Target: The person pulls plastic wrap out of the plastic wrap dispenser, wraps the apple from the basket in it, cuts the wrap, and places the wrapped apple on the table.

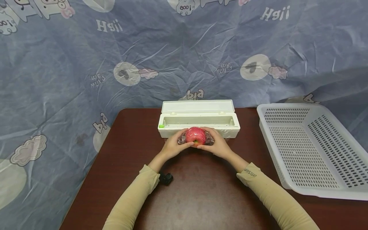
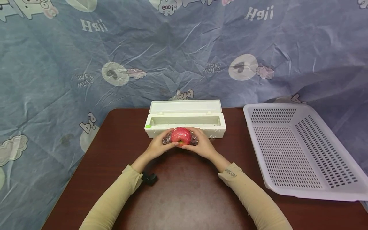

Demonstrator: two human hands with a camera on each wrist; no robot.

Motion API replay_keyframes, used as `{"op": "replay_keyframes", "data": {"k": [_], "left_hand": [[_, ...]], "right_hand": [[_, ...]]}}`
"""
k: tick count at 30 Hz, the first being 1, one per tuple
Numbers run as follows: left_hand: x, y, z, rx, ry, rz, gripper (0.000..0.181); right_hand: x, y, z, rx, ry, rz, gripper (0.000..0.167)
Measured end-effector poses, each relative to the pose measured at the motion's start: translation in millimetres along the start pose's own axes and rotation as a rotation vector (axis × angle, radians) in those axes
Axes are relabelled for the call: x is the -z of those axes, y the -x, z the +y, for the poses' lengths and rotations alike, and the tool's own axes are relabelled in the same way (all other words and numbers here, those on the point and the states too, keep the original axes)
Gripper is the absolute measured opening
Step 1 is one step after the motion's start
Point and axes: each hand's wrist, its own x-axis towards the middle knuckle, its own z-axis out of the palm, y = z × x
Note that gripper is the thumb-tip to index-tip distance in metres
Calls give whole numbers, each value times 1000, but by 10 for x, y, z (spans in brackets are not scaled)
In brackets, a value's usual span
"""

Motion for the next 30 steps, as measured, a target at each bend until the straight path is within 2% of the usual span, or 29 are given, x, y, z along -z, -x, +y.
{"op": "replay_keyframes", "data": {"k": [5,9,18,23,26,30], "left_hand": [[-1,7,8,0,-8,9,74],[-16,-3,5,-22,-17,17,78],[-41,-24,8,-95,-39,44,67],[-44,-21,11,-149,-37,54,65],[-49,-13,4,-161,-37,67,64],[-56,-5,10,-141,-40,80,65]], "right_hand": [[-10,0,20,-8,-10,3,75],[-4,-7,14,-14,-3,-3,75],[50,-57,-42,-19,12,-54,76],[202,-136,-232,-123,12,-123,68],[303,-221,-393,-159,18,-105,59],[385,-366,-565,-176,8,-58,52]]}}
